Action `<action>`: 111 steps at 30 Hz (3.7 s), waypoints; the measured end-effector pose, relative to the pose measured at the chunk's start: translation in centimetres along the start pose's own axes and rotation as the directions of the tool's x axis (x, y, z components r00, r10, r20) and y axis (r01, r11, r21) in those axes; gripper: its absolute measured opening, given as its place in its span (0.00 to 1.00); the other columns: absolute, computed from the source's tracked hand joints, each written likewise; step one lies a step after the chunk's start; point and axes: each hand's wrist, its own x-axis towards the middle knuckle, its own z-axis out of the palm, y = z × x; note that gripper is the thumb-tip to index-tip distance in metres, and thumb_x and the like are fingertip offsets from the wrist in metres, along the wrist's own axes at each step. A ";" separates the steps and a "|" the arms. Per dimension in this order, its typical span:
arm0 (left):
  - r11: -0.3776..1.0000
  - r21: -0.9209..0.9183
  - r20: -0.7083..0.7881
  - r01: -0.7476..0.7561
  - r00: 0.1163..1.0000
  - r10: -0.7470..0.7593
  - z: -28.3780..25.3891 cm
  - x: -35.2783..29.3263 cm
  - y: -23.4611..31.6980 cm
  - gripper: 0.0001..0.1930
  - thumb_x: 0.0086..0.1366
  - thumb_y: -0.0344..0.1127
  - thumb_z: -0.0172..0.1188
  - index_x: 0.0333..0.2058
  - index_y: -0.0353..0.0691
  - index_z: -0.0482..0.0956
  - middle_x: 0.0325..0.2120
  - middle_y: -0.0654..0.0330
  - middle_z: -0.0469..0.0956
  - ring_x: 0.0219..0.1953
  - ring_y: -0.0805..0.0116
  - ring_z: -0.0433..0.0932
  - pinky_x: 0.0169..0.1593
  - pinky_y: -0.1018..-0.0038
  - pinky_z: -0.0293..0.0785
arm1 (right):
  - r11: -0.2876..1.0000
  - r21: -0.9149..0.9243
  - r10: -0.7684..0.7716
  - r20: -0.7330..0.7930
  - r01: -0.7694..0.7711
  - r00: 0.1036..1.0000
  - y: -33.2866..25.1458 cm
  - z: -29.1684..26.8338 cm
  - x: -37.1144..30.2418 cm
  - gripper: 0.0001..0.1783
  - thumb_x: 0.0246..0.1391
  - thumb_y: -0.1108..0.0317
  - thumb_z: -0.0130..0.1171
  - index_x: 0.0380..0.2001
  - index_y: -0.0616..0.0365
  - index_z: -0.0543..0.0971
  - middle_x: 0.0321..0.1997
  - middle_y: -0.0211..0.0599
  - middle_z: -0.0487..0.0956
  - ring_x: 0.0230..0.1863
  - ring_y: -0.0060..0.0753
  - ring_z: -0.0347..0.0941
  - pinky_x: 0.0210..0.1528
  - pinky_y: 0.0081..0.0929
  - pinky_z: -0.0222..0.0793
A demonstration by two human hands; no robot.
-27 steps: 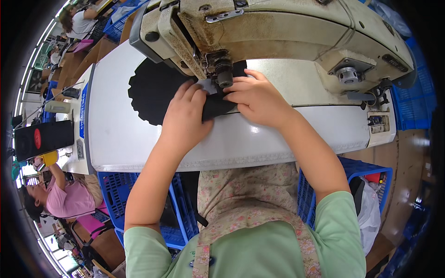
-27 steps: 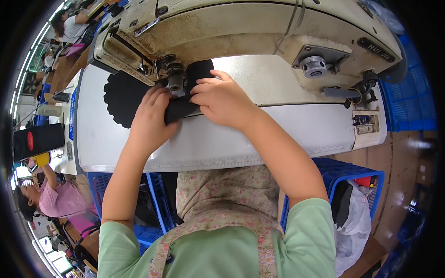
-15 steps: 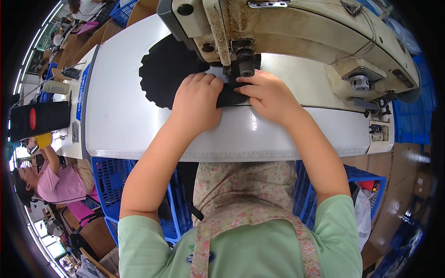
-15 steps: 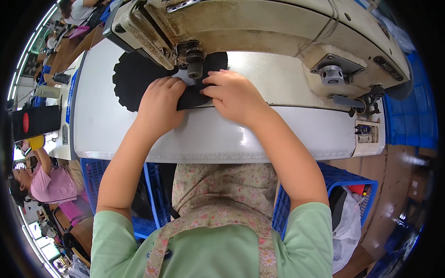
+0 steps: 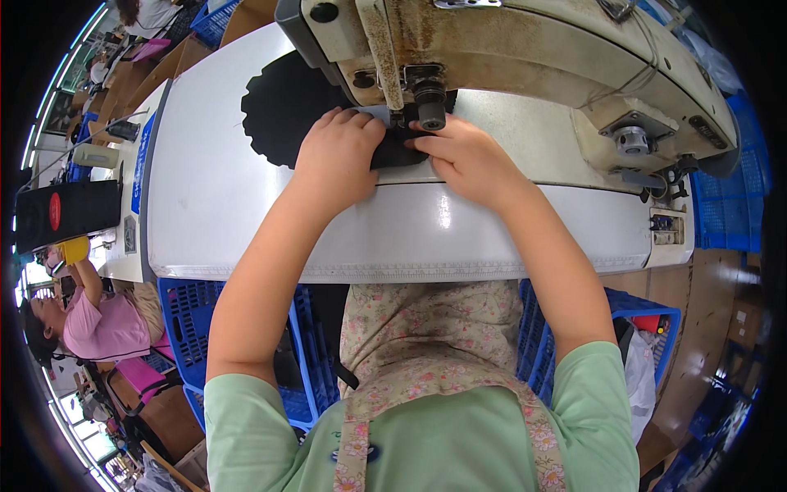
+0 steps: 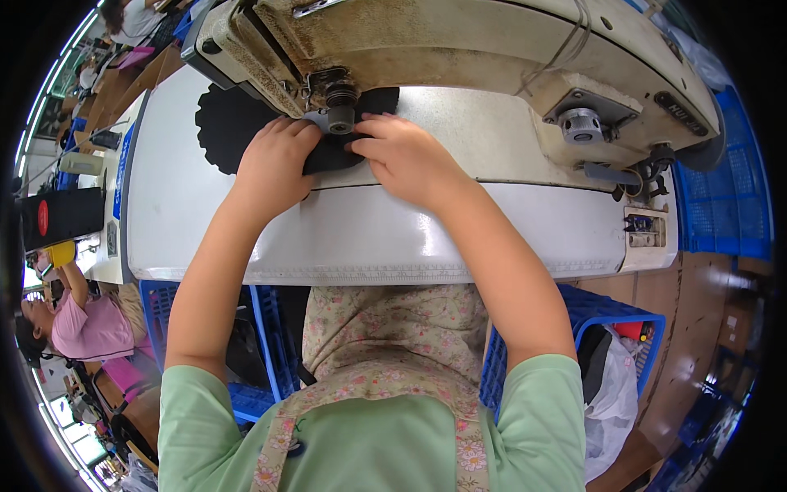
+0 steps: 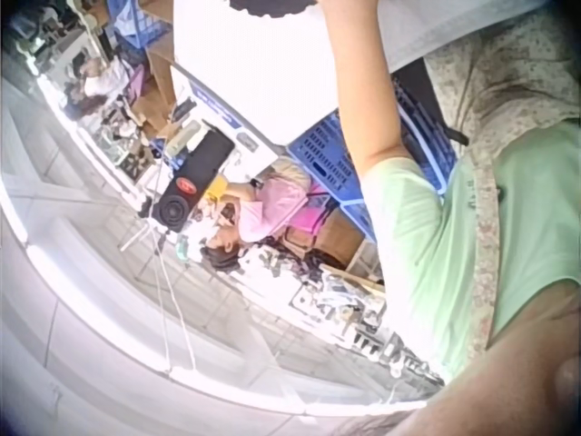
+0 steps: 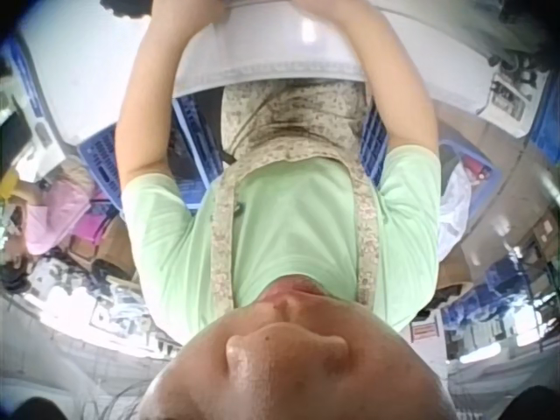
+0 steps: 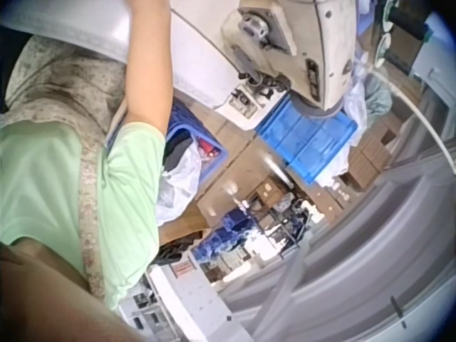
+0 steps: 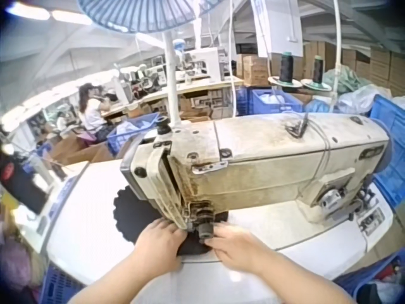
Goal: The person stitches shoe pieces together using a sewing machine, trims the thread with thread snips, places the piece into a basket, and sews new shoe parts together with the sewing machine.
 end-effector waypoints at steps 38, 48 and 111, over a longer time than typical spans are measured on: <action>0.982 0.188 -0.103 -0.016 0.994 0.036 1.8 -0.8 2.9 0.12 0.49 0.31 0.58 0.35 0.41 0.79 0.31 0.59 0.75 0.44 0.60 0.74 0.63 0.55 0.60 | 0.860 -0.509 0.188 0.281 -0.020 0.941 -0.7 -5.0 3.7 0.15 0.46 0.77 0.54 0.40 0.54 0.78 0.48 0.39 0.79 0.49 0.45 0.75 0.49 0.40 0.72; 0.961 0.234 0.023 -0.150 0.989 0.148 0.2 -1.2 1.8 0.11 0.49 0.33 0.58 0.32 0.36 0.81 0.35 0.59 0.78 0.48 0.62 0.72 0.64 0.58 0.59 | 0.605 -0.746 0.051 0.386 0.279 0.921 1.4 -3.2 3.1 0.20 0.56 0.68 0.50 0.52 0.58 0.75 0.42 0.48 0.80 0.38 0.47 0.79 0.37 0.37 0.76; 0.975 -0.162 -0.179 -0.154 0.976 0.125 3.0 -0.3 -2.8 0.13 0.47 0.24 0.59 0.33 0.40 0.85 0.39 0.57 0.82 0.49 0.65 0.78 0.63 0.62 0.63 | 0.572 -0.796 0.011 0.250 0.199 0.968 -5.2 0.1 -0.5 0.15 0.49 0.70 0.57 0.41 0.59 0.80 0.22 0.35 0.77 0.26 0.34 0.75 0.29 0.28 0.67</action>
